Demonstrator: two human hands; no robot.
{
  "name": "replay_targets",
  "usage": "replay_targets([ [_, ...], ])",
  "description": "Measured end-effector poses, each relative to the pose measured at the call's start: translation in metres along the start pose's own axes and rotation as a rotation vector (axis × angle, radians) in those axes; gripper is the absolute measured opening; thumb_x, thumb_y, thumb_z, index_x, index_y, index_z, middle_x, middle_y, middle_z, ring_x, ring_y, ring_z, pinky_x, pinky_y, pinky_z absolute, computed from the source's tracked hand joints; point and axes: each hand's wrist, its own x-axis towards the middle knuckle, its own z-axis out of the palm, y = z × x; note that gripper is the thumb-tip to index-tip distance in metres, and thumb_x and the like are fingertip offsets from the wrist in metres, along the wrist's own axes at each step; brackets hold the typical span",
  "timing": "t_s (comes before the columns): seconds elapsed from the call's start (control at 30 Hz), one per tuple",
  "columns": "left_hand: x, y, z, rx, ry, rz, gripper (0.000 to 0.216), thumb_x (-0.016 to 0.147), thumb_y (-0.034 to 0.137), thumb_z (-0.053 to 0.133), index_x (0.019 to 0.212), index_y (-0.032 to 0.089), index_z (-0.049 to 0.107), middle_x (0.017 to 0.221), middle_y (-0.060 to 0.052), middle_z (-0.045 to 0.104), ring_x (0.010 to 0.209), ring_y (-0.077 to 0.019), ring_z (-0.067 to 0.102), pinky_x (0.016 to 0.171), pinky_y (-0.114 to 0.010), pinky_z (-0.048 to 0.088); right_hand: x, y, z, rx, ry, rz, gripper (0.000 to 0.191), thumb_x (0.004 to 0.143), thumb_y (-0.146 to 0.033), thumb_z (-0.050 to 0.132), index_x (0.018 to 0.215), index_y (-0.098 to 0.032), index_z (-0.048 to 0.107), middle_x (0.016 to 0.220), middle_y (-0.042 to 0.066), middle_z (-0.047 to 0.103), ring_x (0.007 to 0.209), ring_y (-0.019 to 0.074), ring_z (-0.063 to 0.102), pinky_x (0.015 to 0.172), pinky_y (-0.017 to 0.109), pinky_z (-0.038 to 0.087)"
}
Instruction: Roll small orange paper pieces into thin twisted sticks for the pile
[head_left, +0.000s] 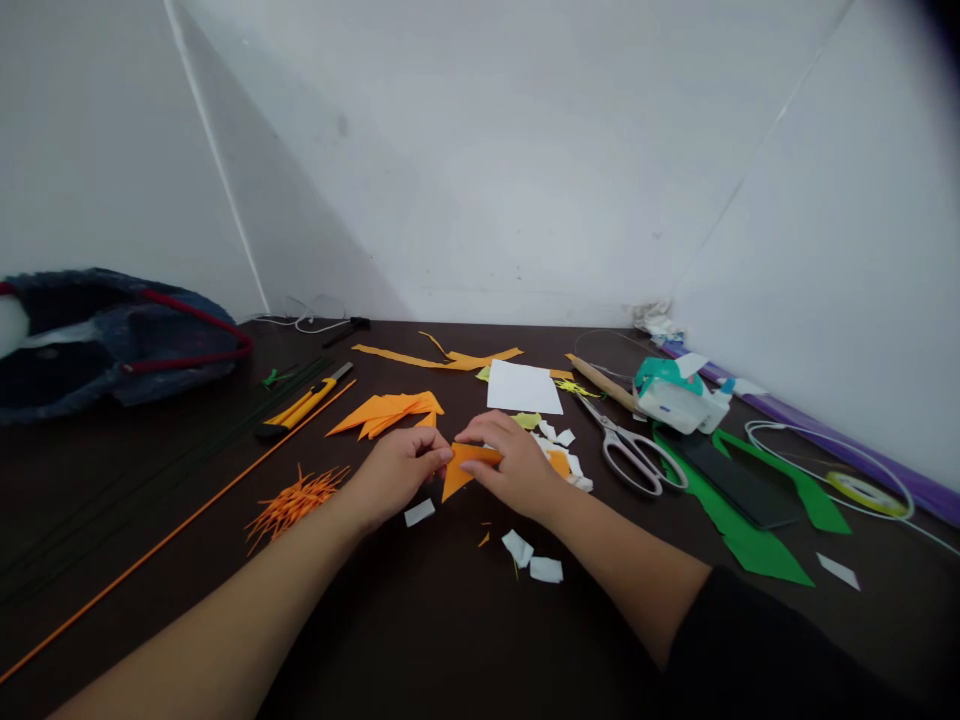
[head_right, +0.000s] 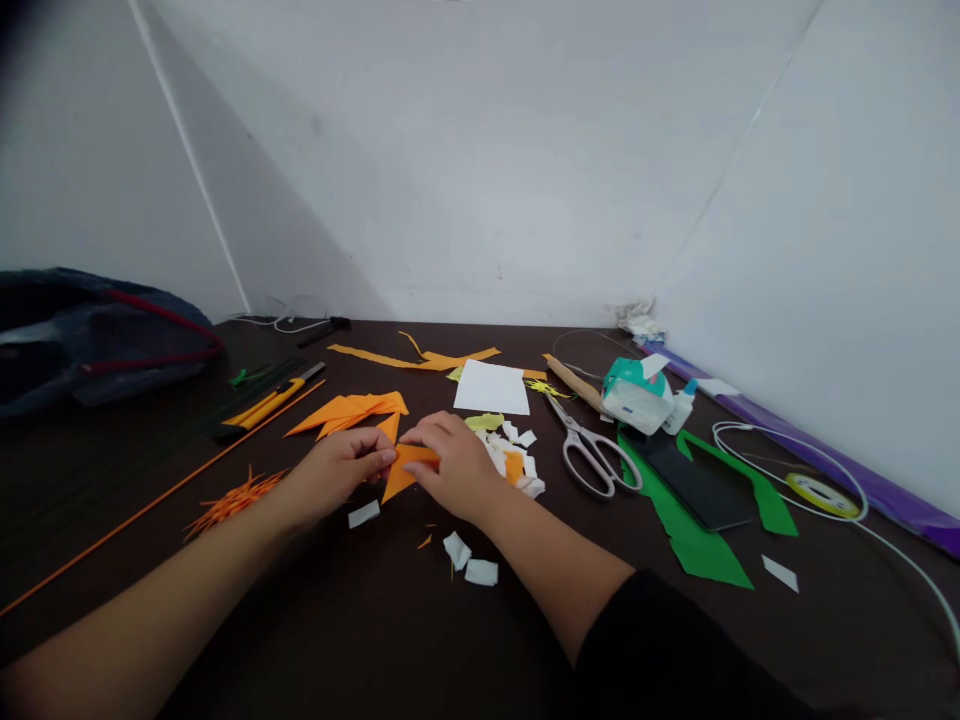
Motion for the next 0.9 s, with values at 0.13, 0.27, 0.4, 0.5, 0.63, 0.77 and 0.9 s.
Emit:
replay_targets([
  [0.13, -0.005, 0.008, 0.003, -0.029, -0.028, -0.041, 0.018, 0.076, 0.029, 0.049, 0.065, 0.017, 0.055, 0.056, 0.004, 0.05, 0.049, -0.0085, 0.039, 0.048, -0.022, 0.029, -0.001, 0.0, 0.001, -0.006, 0.027, 0.003, 0.011, 0.073, -0.011, 0.057, 0.077, -0.021, 0.055, 0.084, 0.001, 0.053, 0.08, 0.0137, 0.052, 0.074, 0.028, 0.043],
  [0.27, -0.006, 0.01, 0.004, -0.054, -0.038, -0.052, 0.019, 0.077, 0.031, 0.05, 0.065, 0.017, 0.056, 0.057, 0.004, 0.05, 0.047, -0.0078, 0.037, 0.048, -0.022, 0.028, -0.001, 0.001, 0.0, 0.015, 0.009, 0.022, 0.011, 0.073, -0.01, 0.056, 0.072, -0.02, 0.052, 0.08, 0.0, 0.051, 0.075, 0.0124, 0.051, 0.07, 0.026, 0.042],
  [0.4, -0.005, 0.008, 0.003, -0.086, -0.052, -0.027, 0.024, 0.079, 0.035, 0.048, 0.066, 0.017, 0.056, 0.059, 0.003, 0.052, 0.053, -0.0098, 0.044, 0.052, -0.023, 0.032, -0.001, 0.001, 0.0, 0.022, 0.025, 0.003, 0.013, 0.072, -0.008, 0.056, 0.072, -0.02, 0.052, 0.082, 0.001, 0.05, 0.077, 0.0128, 0.05, 0.071, 0.026, 0.042],
  [0.5, -0.005, 0.007, 0.003, -0.096, -0.064, -0.016, 0.029, 0.08, 0.04, 0.045, 0.067, 0.016, 0.056, 0.061, 0.001, 0.054, 0.055, -0.0111, 0.046, 0.053, -0.023, 0.033, -0.001, 0.0, 0.002, 0.012, 0.036, -0.015, 0.011, 0.072, -0.009, 0.058, 0.071, -0.02, 0.055, 0.085, 0.001, 0.05, 0.08, 0.0135, 0.05, 0.072, 0.027, 0.041],
  [0.63, -0.003, 0.002, 0.006, -0.067, -0.042, -0.014, 0.023, 0.076, 0.036, 0.049, 0.068, 0.016, 0.056, 0.059, 0.002, 0.052, 0.053, -0.0106, 0.044, 0.052, -0.023, 0.032, -0.001, -0.004, 0.002, 0.021, 0.026, -0.013, 0.009, 0.073, -0.012, 0.058, 0.07, -0.021, 0.057, 0.086, 0.002, 0.051, 0.084, 0.0147, 0.049, 0.075, 0.029, 0.041],
  [0.77, 0.007, -0.015, 0.0, 0.154, 0.051, -0.008, 0.022, 0.074, 0.036, 0.048, 0.066, 0.018, 0.058, 0.057, 0.002, 0.054, 0.055, -0.0136, 0.048, 0.053, -0.025, 0.034, 0.001, -0.003, -0.002, 0.134, 0.051, 0.102, 0.01, 0.069, -0.011, 0.06, 0.066, -0.02, 0.055, 0.089, 0.001, 0.053, 0.087, 0.0148, 0.051, 0.077, 0.03, 0.04],
  [0.9, 0.018, -0.029, -0.013, 0.537, 0.139, 0.003, 0.021, 0.072, 0.037, 0.049, 0.068, 0.022, 0.062, 0.066, -0.001, 0.061, 0.066, -0.0192, 0.054, 0.059, -0.028, 0.036, 0.004, 0.011, -0.008, 0.325, 0.047, 0.438, 0.005, 0.07, -0.019, 0.056, 0.069, -0.02, 0.052, 0.069, -0.002, 0.055, 0.063, 0.0122, 0.05, 0.059, 0.026, 0.039],
])
